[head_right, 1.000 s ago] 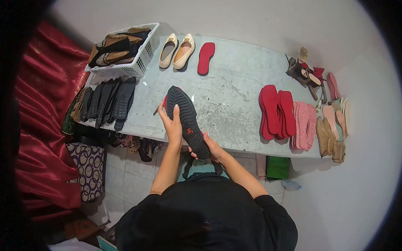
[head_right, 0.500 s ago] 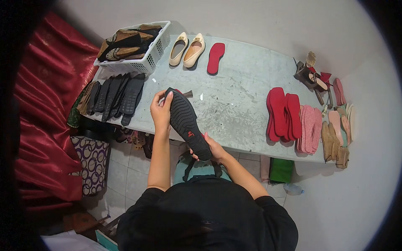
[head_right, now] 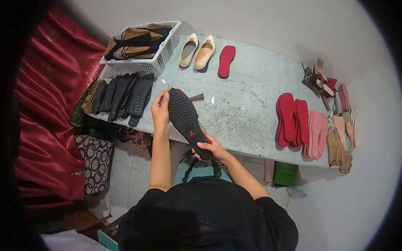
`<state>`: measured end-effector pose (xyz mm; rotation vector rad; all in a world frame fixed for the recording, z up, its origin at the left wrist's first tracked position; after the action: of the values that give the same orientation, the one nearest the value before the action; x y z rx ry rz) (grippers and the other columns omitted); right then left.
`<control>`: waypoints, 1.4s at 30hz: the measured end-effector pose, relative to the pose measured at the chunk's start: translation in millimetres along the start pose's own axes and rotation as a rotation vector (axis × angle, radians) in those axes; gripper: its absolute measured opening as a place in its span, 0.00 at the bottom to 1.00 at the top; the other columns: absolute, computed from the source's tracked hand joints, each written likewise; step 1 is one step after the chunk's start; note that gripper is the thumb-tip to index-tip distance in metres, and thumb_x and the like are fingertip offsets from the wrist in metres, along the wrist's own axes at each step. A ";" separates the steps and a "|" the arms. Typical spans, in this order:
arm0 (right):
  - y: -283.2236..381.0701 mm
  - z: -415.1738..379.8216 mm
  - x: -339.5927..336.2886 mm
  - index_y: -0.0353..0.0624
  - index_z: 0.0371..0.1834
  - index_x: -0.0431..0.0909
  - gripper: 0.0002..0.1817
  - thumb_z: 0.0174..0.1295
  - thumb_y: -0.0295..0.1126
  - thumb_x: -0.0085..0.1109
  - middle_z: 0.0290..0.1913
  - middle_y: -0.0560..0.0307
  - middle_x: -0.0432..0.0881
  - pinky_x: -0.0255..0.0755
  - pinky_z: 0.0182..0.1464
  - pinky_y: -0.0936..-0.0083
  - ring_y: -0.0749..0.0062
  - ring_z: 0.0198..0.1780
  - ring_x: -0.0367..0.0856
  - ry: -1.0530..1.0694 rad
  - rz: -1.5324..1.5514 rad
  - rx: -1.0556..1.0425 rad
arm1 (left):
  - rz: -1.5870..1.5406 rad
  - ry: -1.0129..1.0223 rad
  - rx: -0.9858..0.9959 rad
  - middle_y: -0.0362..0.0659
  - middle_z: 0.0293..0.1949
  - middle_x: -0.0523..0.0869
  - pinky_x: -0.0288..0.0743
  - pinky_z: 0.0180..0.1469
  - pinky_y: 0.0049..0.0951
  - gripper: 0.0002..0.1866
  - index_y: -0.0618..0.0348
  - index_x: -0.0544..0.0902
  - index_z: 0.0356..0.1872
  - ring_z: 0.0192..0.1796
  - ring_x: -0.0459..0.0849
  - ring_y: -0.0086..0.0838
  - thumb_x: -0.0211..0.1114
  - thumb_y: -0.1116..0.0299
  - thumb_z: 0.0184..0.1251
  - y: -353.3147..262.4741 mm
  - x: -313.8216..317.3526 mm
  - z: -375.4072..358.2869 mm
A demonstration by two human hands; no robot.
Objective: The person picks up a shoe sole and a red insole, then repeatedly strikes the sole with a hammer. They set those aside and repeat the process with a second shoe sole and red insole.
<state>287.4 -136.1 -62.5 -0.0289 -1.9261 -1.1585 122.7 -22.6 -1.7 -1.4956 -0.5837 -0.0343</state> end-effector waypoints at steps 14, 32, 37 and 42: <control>19.1 79.0 32.9 0.38 0.47 0.64 0.18 0.57 0.31 0.55 0.32 0.50 0.76 0.72 0.29 0.73 0.68 0.26 0.76 -0.070 0.095 -0.063 | -0.159 -0.045 -0.017 0.57 0.55 0.73 0.72 0.52 0.22 0.24 0.65 0.66 0.61 0.52 0.77 0.31 0.49 0.85 0.61 -29.4 -35.3 61.2; 16.8 159.5 39.6 0.39 0.49 0.64 0.20 0.54 0.33 0.56 0.33 0.48 0.76 0.71 0.31 0.70 0.66 0.27 0.75 -0.175 0.097 -0.122 | -0.086 0.095 -0.105 0.56 0.54 0.74 0.75 0.46 0.20 0.27 0.66 0.67 0.60 0.46 0.80 0.27 0.51 0.87 0.56 -24.8 -59.3 145.1; 14.7 170.1 38.9 0.38 0.48 0.65 0.19 0.55 0.32 0.56 0.32 0.49 0.76 0.71 0.28 0.73 0.68 0.26 0.76 -0.228 0.162 -0.179 | -0.154 0.080 -0.182 0.54 0.54 0.73 0.76 0.50 0.24 0.27 0.65 0.67 0.60 0.47 0.79 0.30 0.54 0.86 0.56 -18.7 -66.1 153.3; 9.6 179.3 42.1 0.38 0.48 0.65 0.19 0.55 0.32 0.55 0.32 0.49 0.76 0.71 0.28 0.73 0.68 0.26 0.76 -0.236 0.165 -0.183 | -0.087 0.100 -0.215 0.54 0.49 0.76 0.77 0.48 0.26 0.26 0.66 0.67 0.60 0.43 0.81 0.31 0.55 0.86 0.56 -13.5 -77.9 159.1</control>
<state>147.2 -16.2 -62.0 -0.4324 -1.9712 -1.2596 -4.0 99.8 -24.6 -1.6654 -0.5771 -0.2448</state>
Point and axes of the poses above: each hand's wrist, its own z-axis towards the middle knuckle, its own x-axis out of the palm, y = z × x, the point moved 6 cm from there along z, towards the middle knuckle
